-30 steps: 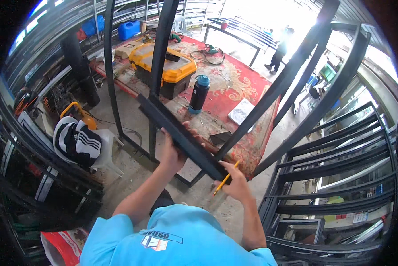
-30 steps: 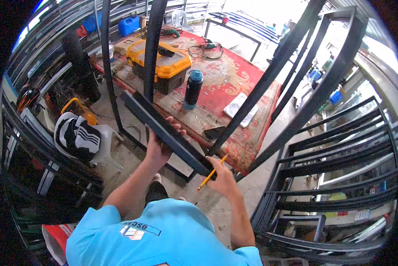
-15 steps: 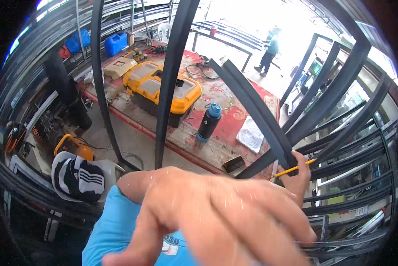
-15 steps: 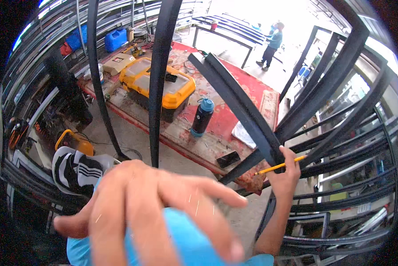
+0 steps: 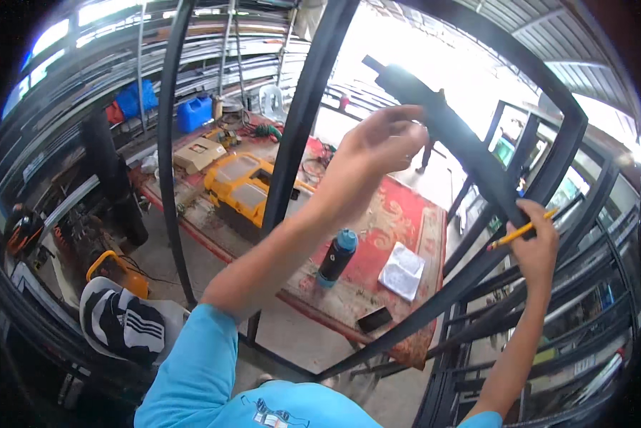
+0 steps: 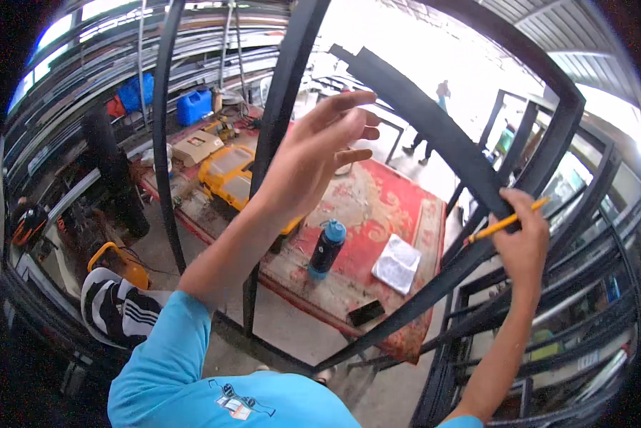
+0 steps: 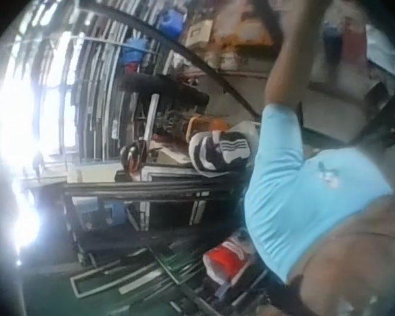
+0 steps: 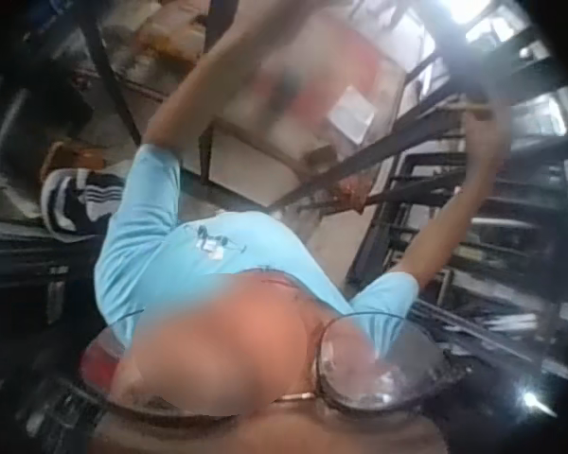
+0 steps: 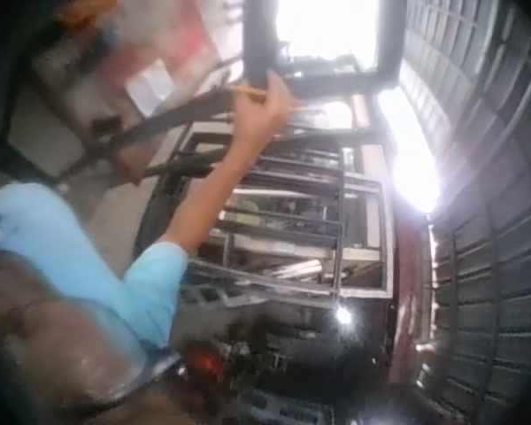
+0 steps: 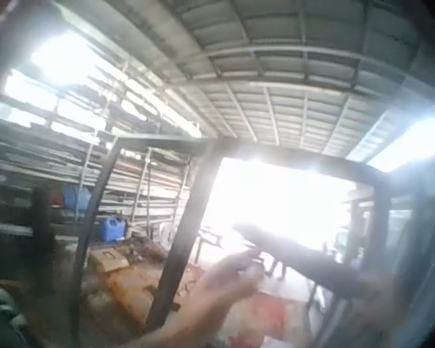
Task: The person uses a miter saw to cut metal frame profiles to size. They measure the cut pieces with a tape measure and pencil, then fit them into a larger metal frame structure to check alignment. The process involves repeated cutting, measuring, and fitting of the metal components.
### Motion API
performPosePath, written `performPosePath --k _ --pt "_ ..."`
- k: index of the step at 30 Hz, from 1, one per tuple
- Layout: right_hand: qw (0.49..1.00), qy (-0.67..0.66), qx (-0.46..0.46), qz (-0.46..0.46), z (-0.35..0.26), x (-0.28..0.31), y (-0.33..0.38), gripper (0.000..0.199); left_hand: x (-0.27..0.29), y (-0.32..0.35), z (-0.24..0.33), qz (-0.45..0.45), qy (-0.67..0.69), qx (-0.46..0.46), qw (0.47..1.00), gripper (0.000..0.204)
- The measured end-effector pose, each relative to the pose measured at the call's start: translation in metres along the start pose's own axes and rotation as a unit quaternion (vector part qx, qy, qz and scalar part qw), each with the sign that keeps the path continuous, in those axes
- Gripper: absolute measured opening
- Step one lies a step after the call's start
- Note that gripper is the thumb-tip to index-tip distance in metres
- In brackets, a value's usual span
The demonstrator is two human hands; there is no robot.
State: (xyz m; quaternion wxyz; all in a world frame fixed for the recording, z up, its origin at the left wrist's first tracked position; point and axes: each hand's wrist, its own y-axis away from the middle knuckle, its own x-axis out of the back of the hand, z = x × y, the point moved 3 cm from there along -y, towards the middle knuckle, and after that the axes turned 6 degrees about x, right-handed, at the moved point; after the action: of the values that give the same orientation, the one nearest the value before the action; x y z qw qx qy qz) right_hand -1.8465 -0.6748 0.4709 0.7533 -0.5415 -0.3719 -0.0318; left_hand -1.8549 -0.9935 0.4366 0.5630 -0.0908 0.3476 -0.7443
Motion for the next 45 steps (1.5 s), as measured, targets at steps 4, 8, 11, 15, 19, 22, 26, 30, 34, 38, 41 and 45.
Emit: performPosePath --k 4,8,11,15,19,22,26,30,34,38,41,45 --pt "0.998 0.027 0.055 0.006 0.023 -0.004 -0.079 0.038 0.027 -0.093 -0.036 -0.042 0.011 0.105 0.993 0.106" --pt "0.999 -0.006 0.051 -0.01 0.031 -0.004 -0.133 0.041 0.03 -0.17 -0.025 -0.026 0.088 0.037 0.995 0.09" --pt "0.994 -0.016 0.109 0.021 0.022 0.002 -0.154 0.04 0.037 -0.211 -0.008 -0.03 0.199 -0.057 0.978 0.061" --pt "0.99 -0.016 0.136 0.024 0.049 -0.003 -0.183 0.04 0.036 -0.235 -0.009 0.007 0.236 -0.077 0.969 0.055" --pt "0.993 0.06 0.102 0.02 0.031 0.003 -0.195 0.041 0.049 -0.246 -0.014 0.026 0.257 -0.083 0.963 0.057" --pt "0.991 0.108 0.079 0.003 0.033 0.009 -0.202 0.038 0.038 -0.247 -0.017 0.037 0.272 -0.102 0.956 0.062" --pt "0.981 0.159 0.105 0.049 0.037 0.012 -0.212 0.038 0.049 -0.264 -0.01 -0.001 0.22 -0.141 0.965 0.059" --pt "0.962 0.182 0.161 0.123 0.047 0.012 -0.223 0.035 0.056 -0.278 -0.02 0.096 -0.035 -0.225 0.969 0.06" --pt "0.93 0.282 0.173 0.163 0.037 0.001 -0.227 0.022 0.063 -0.282 -0.007 0.041 0.061 -0.213 0.974 0.048" --pt "0.93 0.277 0.116 0.212 0.034 -0.017 -0.197 0.009 0.042 -0.27 -0.012 0.123 0.264 -0.093 0.952 0.048" --pt "0.951 0.195 0.103 0.216 0.02 -0.037 -0.173 0.011 0.048 -0.256 -0.014 0.158 0.244 -0.085 0.953 0.044" --pt "0.968 0.116 0.09 0.205 0.004 -0.067 -0.129 0.005 0.062 -0.246 -0.034 0.181 0.203 -0.059 0.961 0.036"
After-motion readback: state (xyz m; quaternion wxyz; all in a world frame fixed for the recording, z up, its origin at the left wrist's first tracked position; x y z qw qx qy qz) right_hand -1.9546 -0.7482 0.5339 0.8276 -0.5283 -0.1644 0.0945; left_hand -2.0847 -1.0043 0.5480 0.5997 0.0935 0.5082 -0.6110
